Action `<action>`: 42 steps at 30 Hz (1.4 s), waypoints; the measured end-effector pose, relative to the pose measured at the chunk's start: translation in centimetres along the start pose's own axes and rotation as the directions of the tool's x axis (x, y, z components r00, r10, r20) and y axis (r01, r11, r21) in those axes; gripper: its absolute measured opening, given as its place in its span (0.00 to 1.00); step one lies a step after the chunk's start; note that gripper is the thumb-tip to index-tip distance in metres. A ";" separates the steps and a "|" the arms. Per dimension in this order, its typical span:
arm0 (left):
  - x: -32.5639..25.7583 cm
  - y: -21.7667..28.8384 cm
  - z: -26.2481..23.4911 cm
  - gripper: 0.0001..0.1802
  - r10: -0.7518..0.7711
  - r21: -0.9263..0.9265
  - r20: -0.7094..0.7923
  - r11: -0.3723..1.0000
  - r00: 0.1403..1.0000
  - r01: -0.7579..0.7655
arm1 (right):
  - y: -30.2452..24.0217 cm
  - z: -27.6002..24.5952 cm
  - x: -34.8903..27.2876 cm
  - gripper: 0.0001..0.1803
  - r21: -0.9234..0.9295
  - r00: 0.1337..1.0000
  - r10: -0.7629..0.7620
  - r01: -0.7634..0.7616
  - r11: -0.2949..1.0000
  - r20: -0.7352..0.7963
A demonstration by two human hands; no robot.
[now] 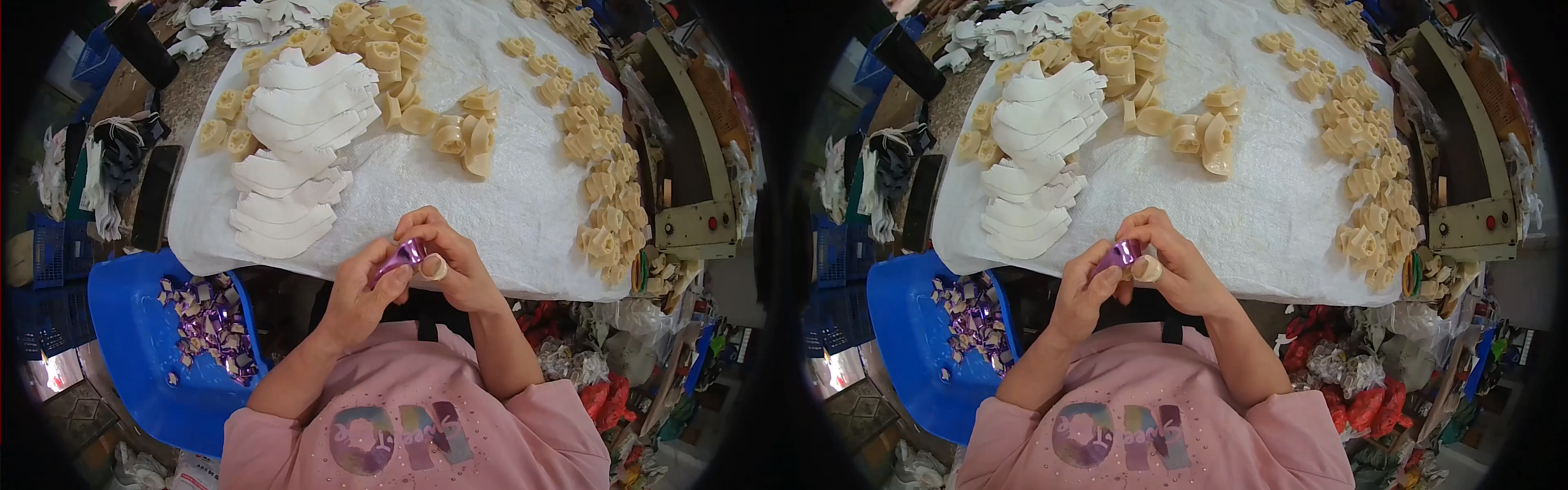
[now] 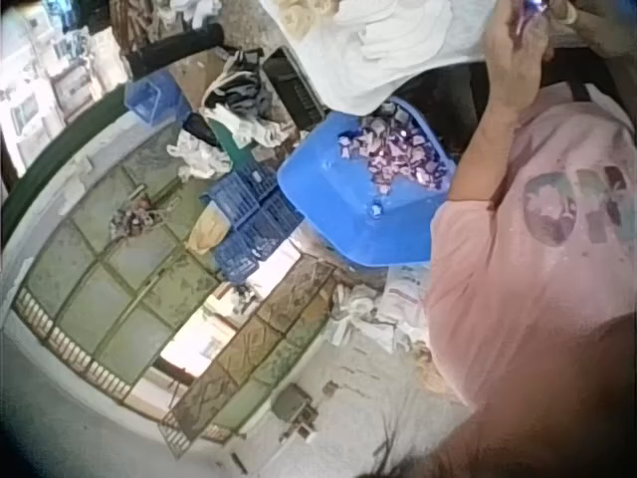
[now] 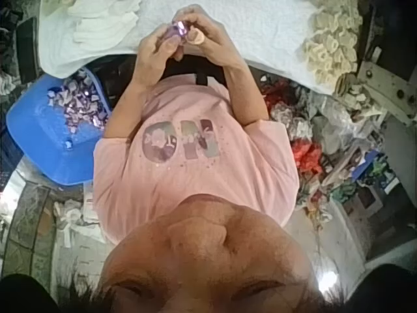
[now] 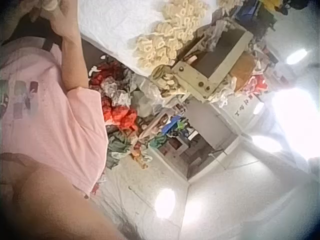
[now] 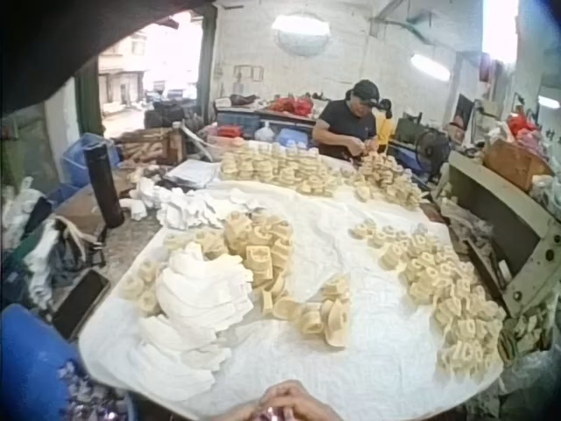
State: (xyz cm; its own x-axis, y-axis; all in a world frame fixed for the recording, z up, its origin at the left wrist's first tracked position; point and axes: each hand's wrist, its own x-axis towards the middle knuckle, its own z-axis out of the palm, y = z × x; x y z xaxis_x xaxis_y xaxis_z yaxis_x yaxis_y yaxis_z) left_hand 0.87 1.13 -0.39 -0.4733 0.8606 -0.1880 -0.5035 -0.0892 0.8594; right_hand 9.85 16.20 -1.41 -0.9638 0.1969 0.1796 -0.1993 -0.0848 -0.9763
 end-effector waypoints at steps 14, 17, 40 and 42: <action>-3.7 0.9 -4.2 0.09 0.346 0.357 -0.295 0.905 0.891 -0.233 | -1.4 3.3 4.5 0.13 -0.581 0.975 -0.177 0.222 0.783 0.133; -5.4 0.7 -8.2 0.10 0.669 0.793 -0.385 0.592 0.636 -0.142 | -1.0 3.3 6.7 0.15 -0.757 0.961 -0.262 0.237 0.609 0.090; 0.4 1.4 -6.2 0.19 0.783 0.975 0.161 -0.033 0.601 -0.218 | -2.8 4.4 13.9 0.07 -0.918 0.867 -0.316 0.396 -0.035 0.386; 0.9 0.5 -6.4 0.18 0.773 0.980 0.173 -0.073 0.610 -0.186 | -2.8 4.8 14.4 0.08 -0.928 0.884 -0.292 0.372 -0.030 0.364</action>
State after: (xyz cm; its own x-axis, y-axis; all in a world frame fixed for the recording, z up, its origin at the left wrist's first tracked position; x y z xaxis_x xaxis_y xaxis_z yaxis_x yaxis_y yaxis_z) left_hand -4.46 -1.30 -3.14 -0.5531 0.5429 0.6320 0.8328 0.3381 0.4384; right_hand -4.29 14.59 4.44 -0.8585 -0.1563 0.4884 -0.1878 0.9821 -0.0159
